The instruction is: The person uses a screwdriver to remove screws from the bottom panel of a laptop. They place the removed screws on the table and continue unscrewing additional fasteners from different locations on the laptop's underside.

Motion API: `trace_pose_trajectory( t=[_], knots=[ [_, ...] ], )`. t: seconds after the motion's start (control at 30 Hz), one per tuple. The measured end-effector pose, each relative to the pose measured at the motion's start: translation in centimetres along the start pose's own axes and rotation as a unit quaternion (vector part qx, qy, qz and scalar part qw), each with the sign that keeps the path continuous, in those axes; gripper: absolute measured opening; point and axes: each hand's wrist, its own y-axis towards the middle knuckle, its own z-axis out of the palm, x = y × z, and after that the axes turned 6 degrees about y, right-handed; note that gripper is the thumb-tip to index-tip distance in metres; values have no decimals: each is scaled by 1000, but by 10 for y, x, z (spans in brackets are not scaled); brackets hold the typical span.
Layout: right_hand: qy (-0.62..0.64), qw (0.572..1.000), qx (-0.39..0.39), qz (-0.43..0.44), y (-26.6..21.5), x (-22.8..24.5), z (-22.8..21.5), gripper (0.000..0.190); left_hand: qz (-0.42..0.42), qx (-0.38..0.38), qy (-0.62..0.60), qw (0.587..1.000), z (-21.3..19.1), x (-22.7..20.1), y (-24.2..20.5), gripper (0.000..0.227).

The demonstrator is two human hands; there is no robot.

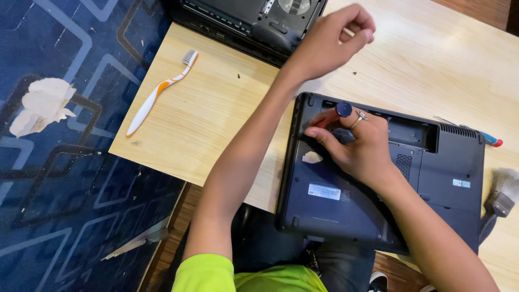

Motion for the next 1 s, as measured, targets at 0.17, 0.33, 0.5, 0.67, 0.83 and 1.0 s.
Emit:
trace_pose_trajectory(
  t=[0.17, 0.33, 0.5, 0.67, 0.83, 1.0],
  knots=[
    [1, 999, -43, -1, 1, -7, 0, 39, 182, 299, -57, 935, -69, -93, -15, 20],
    [-13, 992, -34, 118, 2, -5, -1, 15, 207, 390, -14, 897, -61, -86, -21, 23],
    [23, 996, -16, 90, 1, -11, -1, 30, 180, 418, -10, 890, -65, -89, -16, 50],
    [-10, 999, 15, 34, 2, -12, -5, 34, 156, 419, -2, 894, -49, -80, -20, 56],
    [71, 984, 161, 11, 16, 5, -20, 21, 132, 437, 79, 886, -52, -78, -22, 57],
    [51, 994, 5, 101, 8, 1, -10, 25, 93, 456, 97, 879, -52, -80, -22, 60]
  ],
)
